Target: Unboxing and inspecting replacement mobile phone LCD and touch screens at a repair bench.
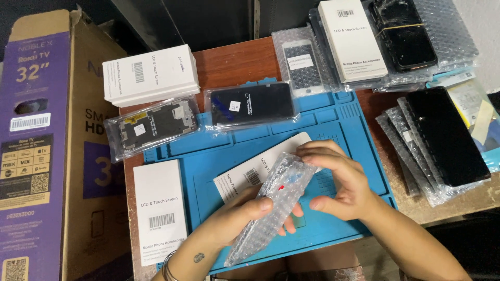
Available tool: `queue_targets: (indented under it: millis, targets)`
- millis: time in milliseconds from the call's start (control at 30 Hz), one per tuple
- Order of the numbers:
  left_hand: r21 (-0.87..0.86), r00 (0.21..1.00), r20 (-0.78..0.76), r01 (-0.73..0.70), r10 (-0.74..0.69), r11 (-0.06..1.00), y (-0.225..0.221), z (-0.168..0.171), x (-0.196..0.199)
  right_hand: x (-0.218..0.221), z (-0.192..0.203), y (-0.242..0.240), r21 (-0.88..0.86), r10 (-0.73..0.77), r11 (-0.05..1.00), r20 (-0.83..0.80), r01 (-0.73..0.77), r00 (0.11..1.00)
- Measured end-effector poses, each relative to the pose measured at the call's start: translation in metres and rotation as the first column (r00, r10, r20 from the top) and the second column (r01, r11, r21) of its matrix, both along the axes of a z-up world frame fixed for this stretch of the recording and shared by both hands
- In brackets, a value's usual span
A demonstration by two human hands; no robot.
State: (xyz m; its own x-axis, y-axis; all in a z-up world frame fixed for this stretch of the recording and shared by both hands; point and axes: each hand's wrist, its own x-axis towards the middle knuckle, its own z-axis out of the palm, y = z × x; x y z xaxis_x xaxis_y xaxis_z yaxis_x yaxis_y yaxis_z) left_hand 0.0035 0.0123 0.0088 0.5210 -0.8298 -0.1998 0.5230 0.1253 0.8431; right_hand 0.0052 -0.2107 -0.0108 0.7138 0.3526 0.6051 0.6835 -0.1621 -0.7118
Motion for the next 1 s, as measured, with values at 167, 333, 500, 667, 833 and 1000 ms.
queue_targets:
  millis: [167,333,500,667,833,1000]
  targets:
    - [-0.003,0.999,-0.030,-0.032,0.032,0.999,-0.004,0.001,0.000,0.005,0.002,-0.003,-0.005,0.023,1.000,0.003,-0.023,1.000]
    - [0.002,0.995,-0.087,-0.045,0.045,0.999,-0.006,-0.003,-0.003,0.007,-0.005,-0.007,0.028,0.045,0.999,-0.038,-0.044,0.998]
    - [0.159,0.950,0.299,-0.142,0.090,0.977,-0.008,0.009,-0.001,0.006,0.001,-0.007,0.198,0.160,0.974,-0.243,-0.112,0.957]
    - [0.308,0.376,0.926,-0.689,-0.039,0.656,-0.012,0.003,-0.006,0.002,0.008,-0.004,0.520,0.462,0.842,-0.555,-0.145,0.691]
    - [0.095,-0.113,0.940,-0.819,-0.321,0.566,-0.020,-0.014,-0.010,0.000,0.000,0.002,0.288,0.398,0.916,-0.559,-0.280,0.727]
    - [0.159,0.001,0.943,-0.880,-0.333,0.448,-0.023,-0.027,-0.009,0.006,-0.005,-0.017,0.486,0.028,0.820,-0.562,0.303,0.826]
